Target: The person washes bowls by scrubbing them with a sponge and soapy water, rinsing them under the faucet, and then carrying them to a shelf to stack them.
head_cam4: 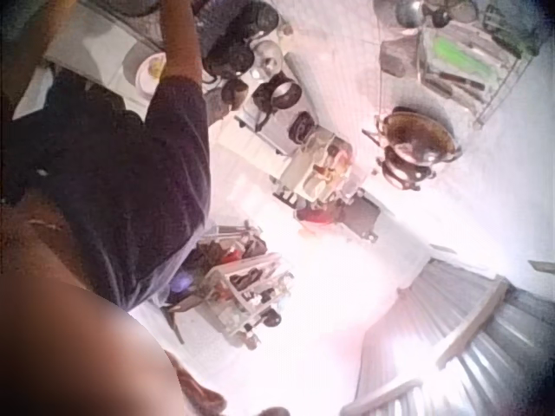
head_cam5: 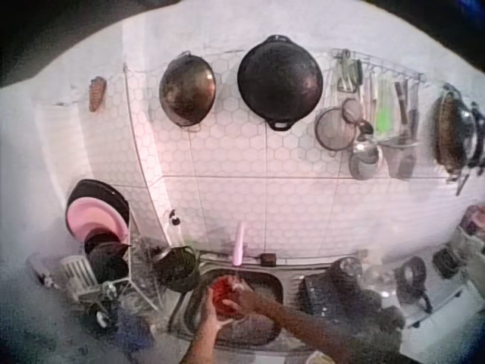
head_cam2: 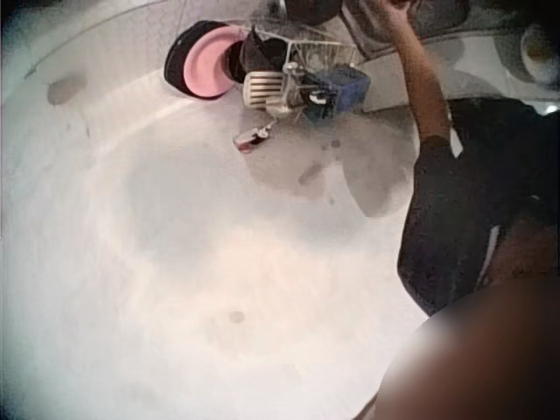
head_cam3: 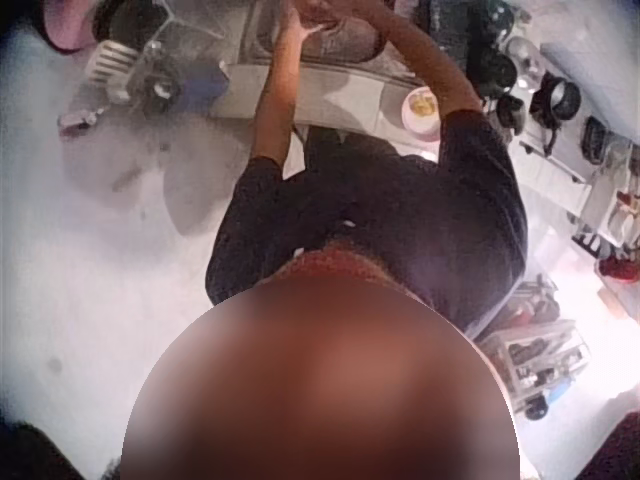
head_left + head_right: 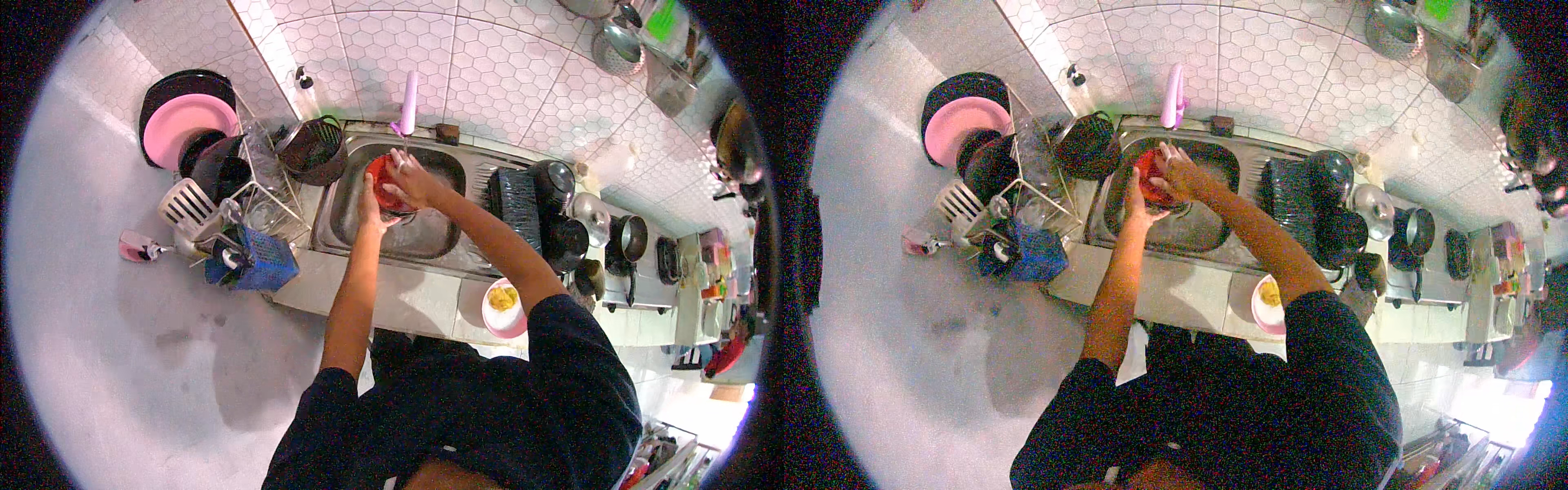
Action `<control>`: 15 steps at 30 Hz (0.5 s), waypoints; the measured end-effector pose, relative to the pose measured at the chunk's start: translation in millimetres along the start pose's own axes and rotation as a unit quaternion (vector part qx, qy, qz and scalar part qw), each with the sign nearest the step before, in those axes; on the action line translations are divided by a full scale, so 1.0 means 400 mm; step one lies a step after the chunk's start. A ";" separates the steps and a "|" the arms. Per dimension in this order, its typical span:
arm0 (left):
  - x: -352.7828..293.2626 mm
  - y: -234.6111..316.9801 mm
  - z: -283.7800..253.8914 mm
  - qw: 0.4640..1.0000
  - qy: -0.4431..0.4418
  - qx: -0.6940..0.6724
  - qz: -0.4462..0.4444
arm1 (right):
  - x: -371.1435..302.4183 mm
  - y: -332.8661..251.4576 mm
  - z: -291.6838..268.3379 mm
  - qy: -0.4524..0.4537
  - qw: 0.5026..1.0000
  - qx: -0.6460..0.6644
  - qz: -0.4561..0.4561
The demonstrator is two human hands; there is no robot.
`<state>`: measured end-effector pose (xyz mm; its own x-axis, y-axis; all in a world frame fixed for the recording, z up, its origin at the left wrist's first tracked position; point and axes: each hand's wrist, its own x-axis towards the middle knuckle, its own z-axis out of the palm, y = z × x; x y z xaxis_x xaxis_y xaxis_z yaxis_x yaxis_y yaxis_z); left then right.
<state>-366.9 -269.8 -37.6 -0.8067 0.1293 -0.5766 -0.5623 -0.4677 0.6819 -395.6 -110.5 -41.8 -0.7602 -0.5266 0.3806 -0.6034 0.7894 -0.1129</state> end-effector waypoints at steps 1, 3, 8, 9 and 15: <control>0.038 0.018 -0.024 1.000 0.006 0.006 -0.010 | -0.010 -0.004 -0.016 -0.023 0.997 0.073 -0.011; 0.012 0.039 0.009 1.000 -0.019 0.019 0.003 | -0.063 -0.038 -0.076 -0.211 0.965 0.155 0.002; 0.136 0.071 -0.063 0.982 -0.168 0.090 -0.016 | -0.086 -0.053 0.030 -0.252 0.946 0.197 0.050; 0.103 0.042 -0.041 0.990 -0.119 0.066 0.035 | -0.078 -0.052 0.030 -0.241 0.954 0.159 0.084; 0.133 0.034 -0.170 0.979 -0.086 0.113 0.148 | 0.064 -0.172 0.008 -0.213 0.970 0.117 0.031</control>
<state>-405.0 -328.5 -89.6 -0.9481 0.1717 -0.2676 -0.3095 -0.3047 0.9008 -374.3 -179.1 -27.3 -0.7978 -0.6016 -0.0409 -0.5529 0.7569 -0.3483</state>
